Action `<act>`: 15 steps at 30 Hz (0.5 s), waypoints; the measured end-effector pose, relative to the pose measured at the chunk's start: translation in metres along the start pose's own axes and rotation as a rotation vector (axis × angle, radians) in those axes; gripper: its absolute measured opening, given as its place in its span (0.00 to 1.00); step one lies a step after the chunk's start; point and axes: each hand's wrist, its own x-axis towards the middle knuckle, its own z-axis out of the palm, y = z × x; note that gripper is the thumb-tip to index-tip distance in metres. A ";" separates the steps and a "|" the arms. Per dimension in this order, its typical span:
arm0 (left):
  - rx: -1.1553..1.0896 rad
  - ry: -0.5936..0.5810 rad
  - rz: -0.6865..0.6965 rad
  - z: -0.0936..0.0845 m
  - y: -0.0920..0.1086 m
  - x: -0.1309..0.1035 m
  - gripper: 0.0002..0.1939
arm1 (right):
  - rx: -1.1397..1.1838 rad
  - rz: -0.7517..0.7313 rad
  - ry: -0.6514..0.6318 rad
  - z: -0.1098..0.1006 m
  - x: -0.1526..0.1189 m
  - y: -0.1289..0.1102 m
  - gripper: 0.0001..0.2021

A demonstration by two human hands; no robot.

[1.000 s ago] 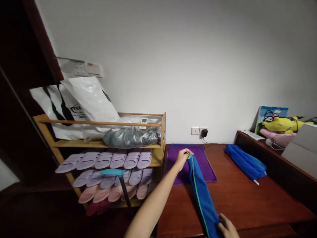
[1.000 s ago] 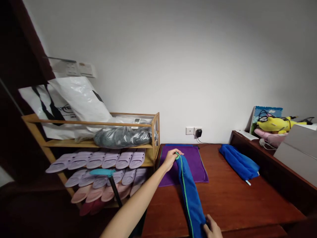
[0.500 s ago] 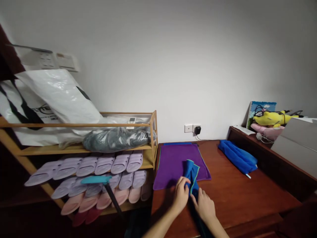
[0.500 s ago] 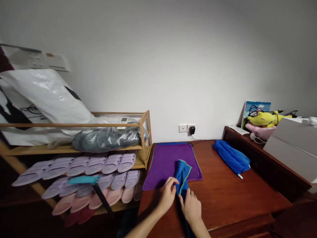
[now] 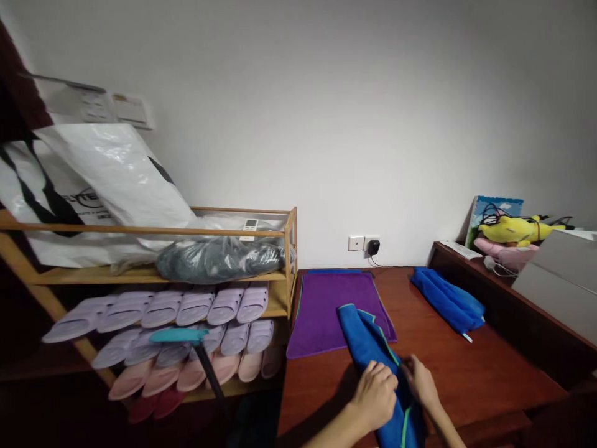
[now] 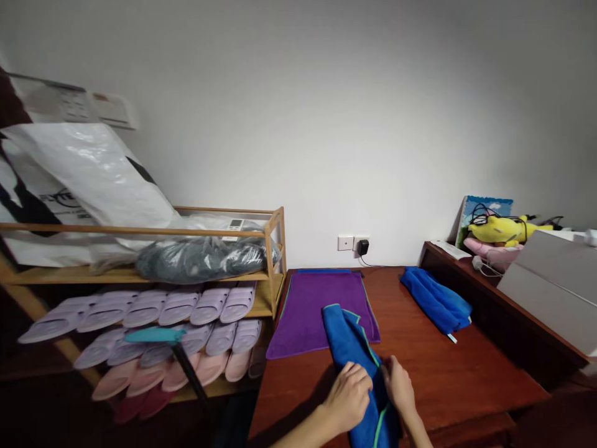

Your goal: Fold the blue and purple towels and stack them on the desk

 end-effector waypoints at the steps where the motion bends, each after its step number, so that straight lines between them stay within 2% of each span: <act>1: 0.041 -0.021 0.027 0.010 -0.001 0.000 0.06 | -0.016 0.007 0.014 0.002 -0.004 0.003 0.15; 4: 0.105 -0.020 0.094 0.032 -0.009 -0.010 0.12 | -0.100 -0.041 0.064 0.019 -0.016 0.007 0.16; 7: 0.155 -0.051 0.138 0.030 -0.019 -0.019 0.14 | -0.321 -0.181 0.166 0.042 -0.022 0.009 0.19; 11: 0.221 -0.215 0.177 -0.005 -0.034 -0.027 0.12 | -0.523 -0.263 0.233 0.058 -0.025 0.014 0.20; 13: 0.206 -0.289 0.154 -0.028 -0.045 -0.040 0.11 | -0.518 -0.259 0.226 0.058 -0.025 0.015 0.21; 15: 0.168 -0.331 0.093 -0.051 -0.056 -0.061 0.13 | -0.499 -0.245 0.221 0.057 -0.026 0.014 0.22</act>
